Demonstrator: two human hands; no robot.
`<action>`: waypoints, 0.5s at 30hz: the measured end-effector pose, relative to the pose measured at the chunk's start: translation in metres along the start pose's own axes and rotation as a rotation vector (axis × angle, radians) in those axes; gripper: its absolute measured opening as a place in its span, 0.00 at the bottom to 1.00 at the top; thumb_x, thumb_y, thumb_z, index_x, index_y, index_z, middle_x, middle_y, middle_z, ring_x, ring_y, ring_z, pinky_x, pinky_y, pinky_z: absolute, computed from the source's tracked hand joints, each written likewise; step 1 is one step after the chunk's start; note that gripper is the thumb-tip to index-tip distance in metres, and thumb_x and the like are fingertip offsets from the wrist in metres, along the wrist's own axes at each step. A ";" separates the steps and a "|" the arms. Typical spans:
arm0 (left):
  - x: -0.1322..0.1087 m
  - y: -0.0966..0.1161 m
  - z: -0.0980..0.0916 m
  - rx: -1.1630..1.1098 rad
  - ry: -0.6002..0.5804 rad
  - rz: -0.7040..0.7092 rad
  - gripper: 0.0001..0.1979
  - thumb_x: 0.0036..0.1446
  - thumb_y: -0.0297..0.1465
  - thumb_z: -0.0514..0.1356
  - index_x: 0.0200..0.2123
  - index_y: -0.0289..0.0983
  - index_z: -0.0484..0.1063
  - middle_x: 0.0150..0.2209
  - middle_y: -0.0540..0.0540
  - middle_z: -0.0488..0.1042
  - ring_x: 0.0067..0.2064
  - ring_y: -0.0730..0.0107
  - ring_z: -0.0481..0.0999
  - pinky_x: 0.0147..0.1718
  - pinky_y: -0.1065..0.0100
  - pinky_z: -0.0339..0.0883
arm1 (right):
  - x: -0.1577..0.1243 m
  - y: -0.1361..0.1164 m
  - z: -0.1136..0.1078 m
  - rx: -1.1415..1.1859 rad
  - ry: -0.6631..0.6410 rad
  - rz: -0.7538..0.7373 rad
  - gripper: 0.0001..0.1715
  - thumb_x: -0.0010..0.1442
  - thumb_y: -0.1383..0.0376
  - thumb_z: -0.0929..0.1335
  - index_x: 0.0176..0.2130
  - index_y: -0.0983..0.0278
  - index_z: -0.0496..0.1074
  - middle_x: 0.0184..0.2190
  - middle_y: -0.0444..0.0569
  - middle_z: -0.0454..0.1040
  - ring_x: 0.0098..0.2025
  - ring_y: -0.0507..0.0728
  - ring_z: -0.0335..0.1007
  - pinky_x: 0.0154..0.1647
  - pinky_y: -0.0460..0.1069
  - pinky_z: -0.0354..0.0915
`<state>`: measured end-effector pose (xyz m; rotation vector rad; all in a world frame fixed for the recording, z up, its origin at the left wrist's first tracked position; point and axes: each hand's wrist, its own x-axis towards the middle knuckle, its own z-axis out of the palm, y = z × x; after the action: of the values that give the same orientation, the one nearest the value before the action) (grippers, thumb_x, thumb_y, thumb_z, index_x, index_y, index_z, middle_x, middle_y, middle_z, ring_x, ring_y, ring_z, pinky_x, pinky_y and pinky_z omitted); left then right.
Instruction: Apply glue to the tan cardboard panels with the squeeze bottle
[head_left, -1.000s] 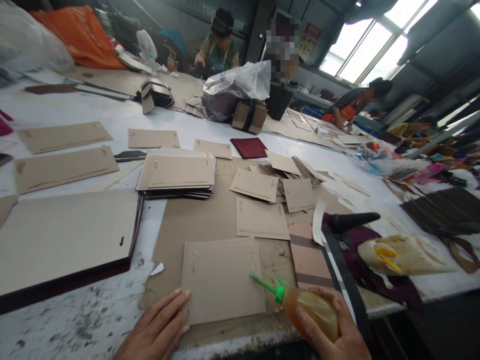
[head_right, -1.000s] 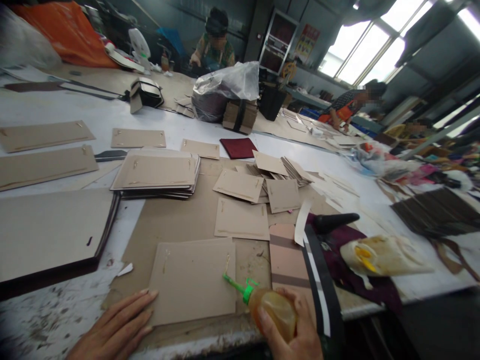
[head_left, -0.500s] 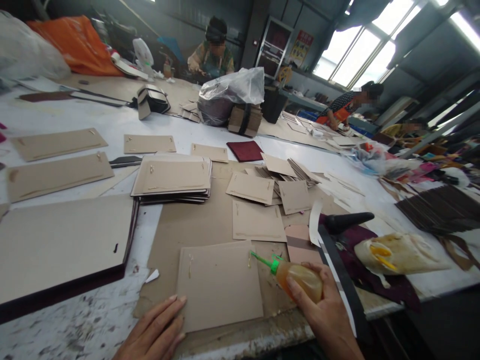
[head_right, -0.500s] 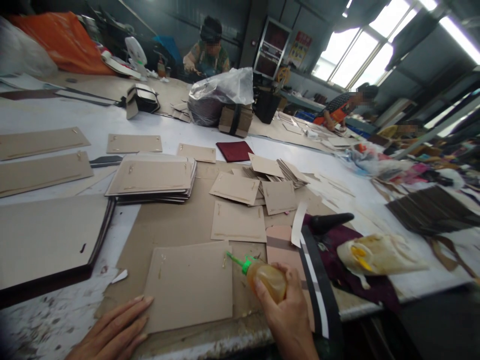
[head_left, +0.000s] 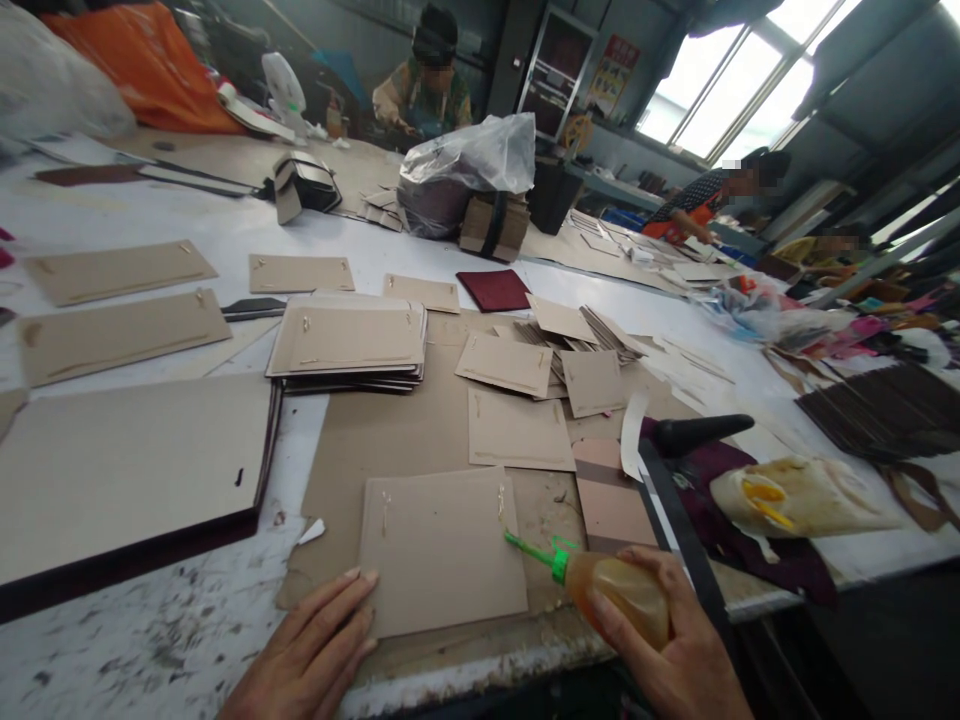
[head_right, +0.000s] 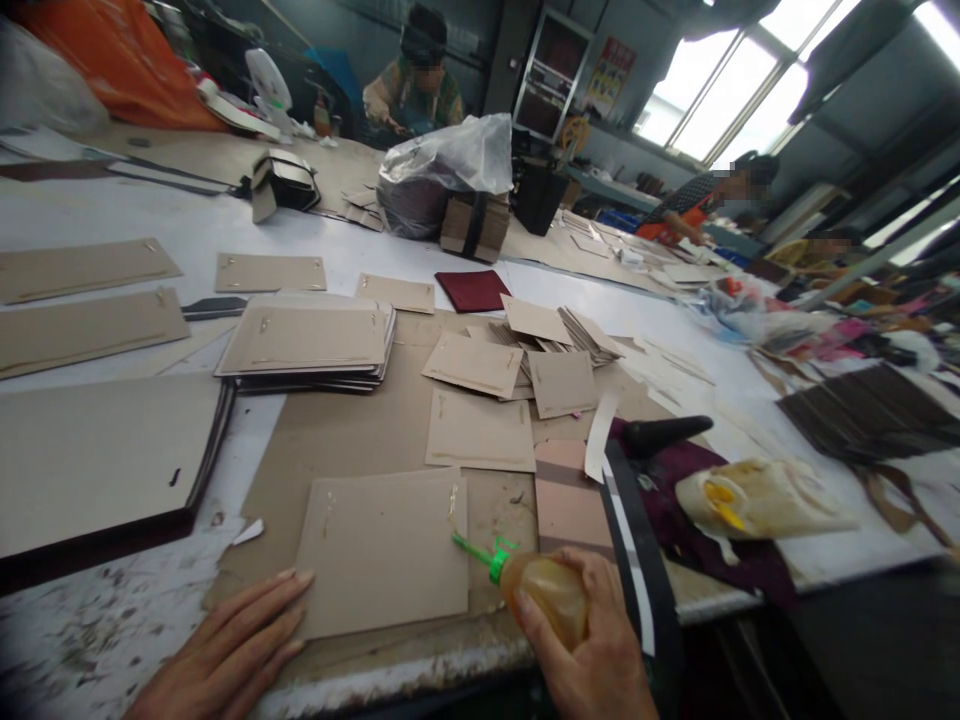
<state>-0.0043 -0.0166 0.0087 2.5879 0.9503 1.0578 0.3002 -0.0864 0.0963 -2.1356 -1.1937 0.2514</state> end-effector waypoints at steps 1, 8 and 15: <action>0.000 0.001 -0.001 -0.002 -0.001 0.001 0.12 0.62 0.26 0.51 0.45 0.34 0.71 0.50 0.43 0.72 0.57 0.68 0.66 0.53 0.72 0.64 | -0.001 -0.001 0.001 0.004 0.001 0.006 0.22 0.48 0.47 0.68 0.38 0.58 0.67 0.37 0.44 0.70 0.38 0.57 0.67 0.43 0.51 0.63; -0.005 -0.003 -0.001 -0.010 -0.038 0.006 0.13 0.60 0.23 0.53 0.47 0.34 0.70 0.54 0.42 0.69 0.59 0.65 0.62 0.54 0.69 0.65 | -0.001 -0.018 0.015 0.415 -0.006 0.369 0.29 0.45 0.46 0.70 0.41 0.59 0.65 0.37 0.46 0.70 0.36 0.59 0.69 0.36 0.52 0.67; -0.002 0.000 0.003 0.033 -0.011 0.016 0.12 0.59 0.22 0.54 0.45 0.33 0.71 0.52 0.42 0.70 0.57 0.65 0.65 0.53 0.68 0.66 | 0.003 -0.033 0.010 0.910 -0.046 0.535 0.28 0.44 0.51 0.73 0.41 0.58 0.64 0.38 0.47 0.70 0.33 0.58 0.71 0.27 0.53 0.71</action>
<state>-0.0037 -0.0180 0.0053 2.6291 0.9545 1.0387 0.2745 -0.0672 0.1099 -1.5618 -0.3506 0.8890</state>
